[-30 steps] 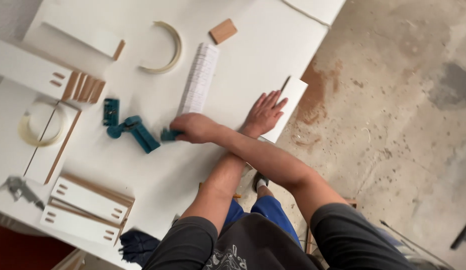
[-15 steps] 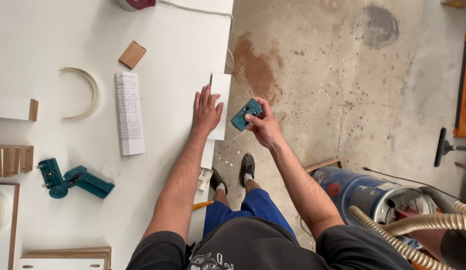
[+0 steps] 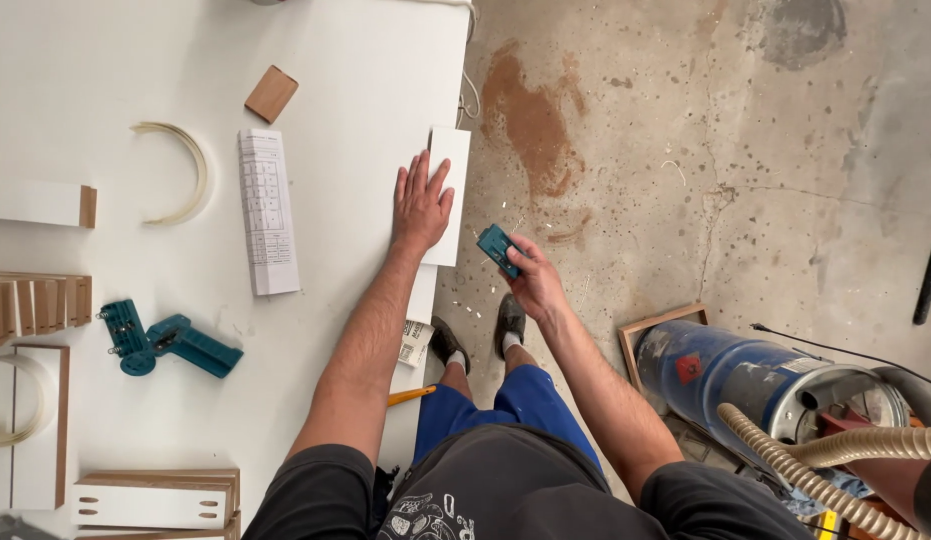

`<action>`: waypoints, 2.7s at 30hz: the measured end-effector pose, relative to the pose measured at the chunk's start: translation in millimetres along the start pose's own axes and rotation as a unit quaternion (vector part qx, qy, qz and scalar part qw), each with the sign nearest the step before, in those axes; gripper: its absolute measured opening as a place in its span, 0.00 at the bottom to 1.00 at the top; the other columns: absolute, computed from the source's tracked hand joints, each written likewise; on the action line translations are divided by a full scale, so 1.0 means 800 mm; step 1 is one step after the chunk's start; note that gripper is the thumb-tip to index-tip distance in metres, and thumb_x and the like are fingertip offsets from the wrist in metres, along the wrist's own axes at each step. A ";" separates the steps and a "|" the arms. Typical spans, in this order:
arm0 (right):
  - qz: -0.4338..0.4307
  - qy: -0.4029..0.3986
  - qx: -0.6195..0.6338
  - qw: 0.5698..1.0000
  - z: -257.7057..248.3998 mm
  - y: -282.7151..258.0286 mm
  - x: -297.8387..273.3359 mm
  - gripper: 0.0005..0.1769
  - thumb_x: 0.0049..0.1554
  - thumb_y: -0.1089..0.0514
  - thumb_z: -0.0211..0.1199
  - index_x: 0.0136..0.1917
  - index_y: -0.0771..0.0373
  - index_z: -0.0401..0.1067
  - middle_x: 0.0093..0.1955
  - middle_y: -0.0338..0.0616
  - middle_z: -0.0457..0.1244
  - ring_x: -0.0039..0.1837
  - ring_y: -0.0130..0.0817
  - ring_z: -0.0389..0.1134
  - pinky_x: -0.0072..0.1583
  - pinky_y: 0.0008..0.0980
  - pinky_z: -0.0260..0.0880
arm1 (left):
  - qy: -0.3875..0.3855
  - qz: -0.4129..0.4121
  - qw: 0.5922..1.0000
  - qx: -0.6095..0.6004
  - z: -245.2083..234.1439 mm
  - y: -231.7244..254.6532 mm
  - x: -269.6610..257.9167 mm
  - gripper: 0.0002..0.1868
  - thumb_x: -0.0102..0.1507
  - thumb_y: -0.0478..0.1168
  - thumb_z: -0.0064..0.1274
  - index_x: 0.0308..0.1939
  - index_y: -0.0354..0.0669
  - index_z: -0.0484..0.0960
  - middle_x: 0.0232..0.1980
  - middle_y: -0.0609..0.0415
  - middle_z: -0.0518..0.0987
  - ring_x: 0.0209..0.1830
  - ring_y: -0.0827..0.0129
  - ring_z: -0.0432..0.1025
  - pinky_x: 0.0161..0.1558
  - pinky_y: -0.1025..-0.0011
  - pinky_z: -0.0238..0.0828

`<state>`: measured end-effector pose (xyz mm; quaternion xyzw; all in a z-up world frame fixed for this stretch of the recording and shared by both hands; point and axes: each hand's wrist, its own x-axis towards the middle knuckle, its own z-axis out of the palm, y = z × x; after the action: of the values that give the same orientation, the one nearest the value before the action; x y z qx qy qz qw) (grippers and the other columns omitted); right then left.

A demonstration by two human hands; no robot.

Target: The person applies edge banding to a white wooden board. They use an iron to press the banding onto the edge, then use a scraper and a sanding block to trim and smooth the applied edge. The person handles the board, iron, scraper, and sanding block throughout the process.

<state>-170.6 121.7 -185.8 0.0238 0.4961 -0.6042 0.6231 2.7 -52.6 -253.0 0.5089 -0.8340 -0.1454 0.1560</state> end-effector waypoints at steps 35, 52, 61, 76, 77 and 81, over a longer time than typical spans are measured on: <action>-0.143 -0.029 -0.393 0.908 0.025 0.099 0.019 0.13 0.65 0.49 0.63 0.46 0.59 0.71 0.35 0.38 0.60 0.42 0.29 0.61 0.43 0.28 0.63 | 0.046 0.006 0.999 0.027 0.009 -0.003 -0.002 0.30 0.73 0.56 0.38 0.77 0.53 0.63 0.80 0.48 0.59 0.81 0.61 0.52 0.81 0.57 0.35; -0.167 0.021 -0.396 0.903 0.134 0.004 0.073 0.15 0.64 0.44 0.64 0.46 0.55 0.68 0.36 0.37 0.61 0.41 0.32 0.62 0.43 0.34 0.65 | 0.093 0.033 0.995 0.033 -0.001 0.002 0.001 0.28 0.73 0.48 0.37 0.75 0.40 0.66 0.77 0.45 0.65 0.79 0.59 0.57 0.80 0.56 0.40; -0.229 0.066 -0.401 0.884 0.181 -0.073 0.220 0.17 0.61 0.41 0.65 0.44 0.55 0.69 0.35 0.41 0.65 0.39 0.34 0.67 0.41 0.35 0.70 | 0.103 0.046 0.993 0.022 -0.011 0.005 0.009 0.29 0.72 0.48 0.39 0.74 0.39 0.65 0.77 0.43 0.65 0.78 0.56 0.58 0.79 0.55 0.42; -0.105 0.131 -0.457 0.873 0.039 -0.088 0.168 0.29 0.60 0.33 0.62 0.57 0.60 0.74 0.56 0.60 0.69 0.64 0.59 0.68 0.63 0.59 0.67 | 0.076 0.024 0.997 0.005 -0.019 0.012 0.003 0.46 0.62 0.66 0.53 0.74 0.38 0.66 0.77 0.44 0.64 0.79 0.58 0.57 0.81 0.58 0.40; -0.074 0.124 -0.458 0.877 0.029 -0.078 0.133 0.31 0.59 0.32 0.63 0.57 0.61 0.74 0.57 0.60 0.68 0.65 0.59 0.68 0.64 0.58 0.67 | 0.032 0.012 0.999 0.002 -0.028 0.019 0.003 0.57 0.55 0.75 0.53 0.75 0.37 0.62 0.78 0.41 0.61 0.80 0.55 0.54 0.81 0.57 0.36; 0.006 0.110 -0.388 0.915 -0.049 -0.018 0.058 0.30 0.59 0.38 0.66 0.59 0.66 0.74 0.56 0.61 0.68 0.62 0.56 0.69 0.61 0.57 0.70 | -0.136 -0.058 0.989 0.003 -0.058 0.042 0.009 0.65 0.50 0.66 0.62 0.80 0.36 0.48 0.83 0.39 0.48 0.85 0.51 0.41 0.82 0.52 0.28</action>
<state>-215.0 109.3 -227.6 -0.1504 0.7564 -0.3542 0.5288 -8.3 -48.1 -196.8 0.5322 -0.8171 -0.2192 0.0310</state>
